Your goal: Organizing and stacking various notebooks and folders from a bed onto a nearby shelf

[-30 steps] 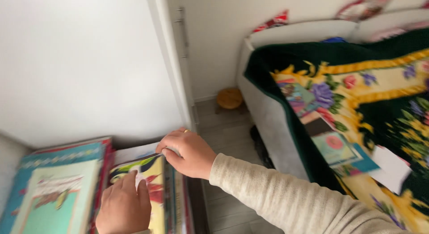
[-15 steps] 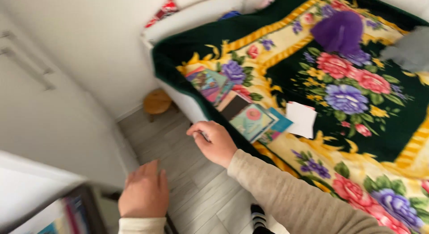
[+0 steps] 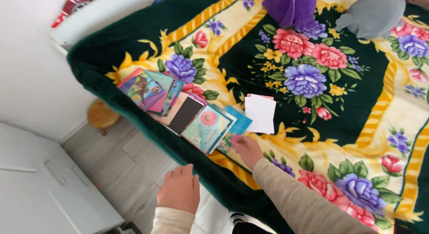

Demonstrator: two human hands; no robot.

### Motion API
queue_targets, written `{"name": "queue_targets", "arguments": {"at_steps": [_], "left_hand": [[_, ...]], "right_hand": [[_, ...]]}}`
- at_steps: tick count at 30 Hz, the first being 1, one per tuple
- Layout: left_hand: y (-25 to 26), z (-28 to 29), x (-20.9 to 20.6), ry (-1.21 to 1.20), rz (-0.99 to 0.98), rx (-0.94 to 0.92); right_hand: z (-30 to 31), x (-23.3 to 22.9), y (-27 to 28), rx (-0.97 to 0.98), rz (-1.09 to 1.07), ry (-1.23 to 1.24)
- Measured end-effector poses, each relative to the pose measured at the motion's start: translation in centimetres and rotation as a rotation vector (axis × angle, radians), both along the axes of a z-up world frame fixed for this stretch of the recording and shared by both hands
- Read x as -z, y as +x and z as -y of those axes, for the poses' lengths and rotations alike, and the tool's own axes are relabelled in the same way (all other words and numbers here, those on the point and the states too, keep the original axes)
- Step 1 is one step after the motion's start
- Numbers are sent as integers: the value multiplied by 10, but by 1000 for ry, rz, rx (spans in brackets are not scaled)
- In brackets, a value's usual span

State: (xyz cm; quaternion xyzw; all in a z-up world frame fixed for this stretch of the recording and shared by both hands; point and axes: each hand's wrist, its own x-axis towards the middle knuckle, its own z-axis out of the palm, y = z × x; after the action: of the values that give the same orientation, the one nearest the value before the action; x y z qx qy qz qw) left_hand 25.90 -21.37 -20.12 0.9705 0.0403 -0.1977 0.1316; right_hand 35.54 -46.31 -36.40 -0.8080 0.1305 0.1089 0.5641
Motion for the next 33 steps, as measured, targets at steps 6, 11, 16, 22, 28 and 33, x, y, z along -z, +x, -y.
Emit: {"name": "queue_targets", "arguments": {"at_steps": [6, 11, 16, 22, 28, 33], "left_hand": [[29, 35, 7, 11, -226, -57], [56, 35, 8, 69, -670, -146], [52, 19, 58, 84, -726, -182], [46, 12, 99, 84, -796, -186], [42, 15, 107, -21, -801, -218], [48, 17, 107, -12, -761, -206]], "right_hand": [[47, 33, 29, 226, -387, 25], [61, 108, 55, 425, -714, 196], [52, 200, 68, 437, -785, 201], [37, 243, 84, 647, -775, 188], [21, 191, 102, 682, -847, 330], [23, 176, 110, 709, -849, 268]]}}
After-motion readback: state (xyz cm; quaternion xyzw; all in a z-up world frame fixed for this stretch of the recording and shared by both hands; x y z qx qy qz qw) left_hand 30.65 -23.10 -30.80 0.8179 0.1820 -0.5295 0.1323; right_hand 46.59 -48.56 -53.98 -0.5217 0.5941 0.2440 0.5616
